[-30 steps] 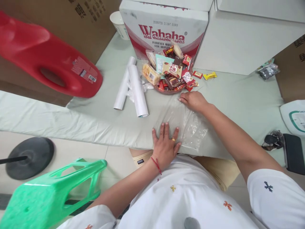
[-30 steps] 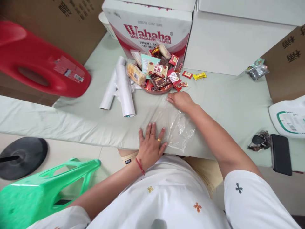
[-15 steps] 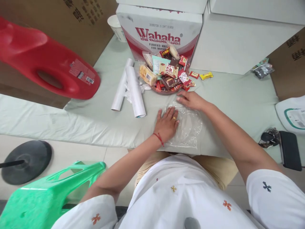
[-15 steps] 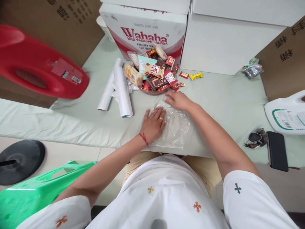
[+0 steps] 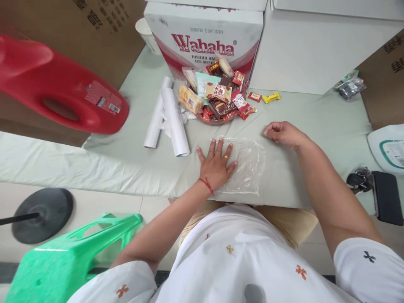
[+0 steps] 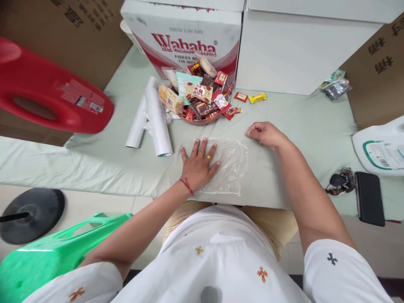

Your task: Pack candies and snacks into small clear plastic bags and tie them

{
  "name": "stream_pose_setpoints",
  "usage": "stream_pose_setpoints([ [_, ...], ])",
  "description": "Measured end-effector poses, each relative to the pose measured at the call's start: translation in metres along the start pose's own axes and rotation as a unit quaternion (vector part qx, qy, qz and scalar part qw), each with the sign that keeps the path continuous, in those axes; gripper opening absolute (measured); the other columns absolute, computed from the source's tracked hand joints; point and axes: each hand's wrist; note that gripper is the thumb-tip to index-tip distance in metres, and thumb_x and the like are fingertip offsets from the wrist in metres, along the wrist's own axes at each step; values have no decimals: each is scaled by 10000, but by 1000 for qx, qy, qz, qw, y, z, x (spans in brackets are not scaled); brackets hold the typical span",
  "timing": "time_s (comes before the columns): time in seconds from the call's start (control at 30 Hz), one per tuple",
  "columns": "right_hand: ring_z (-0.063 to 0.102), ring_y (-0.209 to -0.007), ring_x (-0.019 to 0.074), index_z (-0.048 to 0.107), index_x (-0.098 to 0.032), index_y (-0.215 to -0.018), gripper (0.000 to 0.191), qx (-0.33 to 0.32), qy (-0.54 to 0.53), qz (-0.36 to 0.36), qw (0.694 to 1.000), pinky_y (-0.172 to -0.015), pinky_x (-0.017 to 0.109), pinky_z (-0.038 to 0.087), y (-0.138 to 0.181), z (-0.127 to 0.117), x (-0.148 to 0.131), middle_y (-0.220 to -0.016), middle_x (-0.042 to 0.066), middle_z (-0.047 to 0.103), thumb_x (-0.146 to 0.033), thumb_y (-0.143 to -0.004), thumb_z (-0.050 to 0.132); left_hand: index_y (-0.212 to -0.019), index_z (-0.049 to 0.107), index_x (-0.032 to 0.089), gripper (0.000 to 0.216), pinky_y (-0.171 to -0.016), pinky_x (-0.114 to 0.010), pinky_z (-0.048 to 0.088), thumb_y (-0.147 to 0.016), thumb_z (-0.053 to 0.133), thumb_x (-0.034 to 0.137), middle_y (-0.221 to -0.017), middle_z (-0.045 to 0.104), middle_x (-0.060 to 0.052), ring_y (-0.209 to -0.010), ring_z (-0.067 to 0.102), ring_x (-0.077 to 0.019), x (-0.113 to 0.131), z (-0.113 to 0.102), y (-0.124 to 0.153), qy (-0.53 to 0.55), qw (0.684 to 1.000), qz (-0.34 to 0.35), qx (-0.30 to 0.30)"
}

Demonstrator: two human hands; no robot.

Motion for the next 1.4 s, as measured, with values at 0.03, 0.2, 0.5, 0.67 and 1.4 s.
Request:
stream_pose_setpoints([
  [0.03,408,-576,98,680,-209,-841,285,8,4,-5,1000,-534,249,345,1,1,1,-671,-24,554,-459,-773,798,-1631,339,294,651,-1170,-827,42,-1043,341,574,-1744,182,-125,-1610,137,-383,0,0,0,-3,1000,-3,-1],
  [0.2,531,-696,136,724,-203,-925,246,-23,98,-66,993,-655,270,419,2,12,0,-797,13,654,-430,-835,697,-1628,344,304,646,-1187,-806,37,-1041,342,575,-1745,185,-113,-1612,142,-369,2,-1,0,-11,1000,-12,-2],
  [0.5,615,-812,198,781,-226,-926,285,2,168,-141,976,-774,341,482,9,8,19,-972,62,683,-456,-765,729,-1629,342,303,634,-1190,-802,29,-1048,340,556,-1741,202,-114,-1611,148,-366,1,0,-1,-8,1000,-12,2],
  [0.67,609,-784,190,751,-229,-851,191,19,187,-194,963,-757,347,470,18,17,26,-942,61,666,-405,-837,677,-1628,348,300,633,-1202,-790,22,-1047,348,549,-1741,204,-109,-1610,154,-369,1,0,-1,-5,1000,-14,4],
  [1.4,457,-631,107,719,-184,-770,515,-65,-18,4,998,-598,277,357,14,-2,11,-717,-4,628,-647,-598,867,-1626,349,317,632,-1192,-800,-2,-1045,348,566,-1744,198,-102,-1611,147,-367,1,-1,-1,7,1000,-15,-2],
])
Point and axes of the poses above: each hand's wrist, its own y-axis away from the middle knuckle, its own z-axis out of the palm, x = y × z
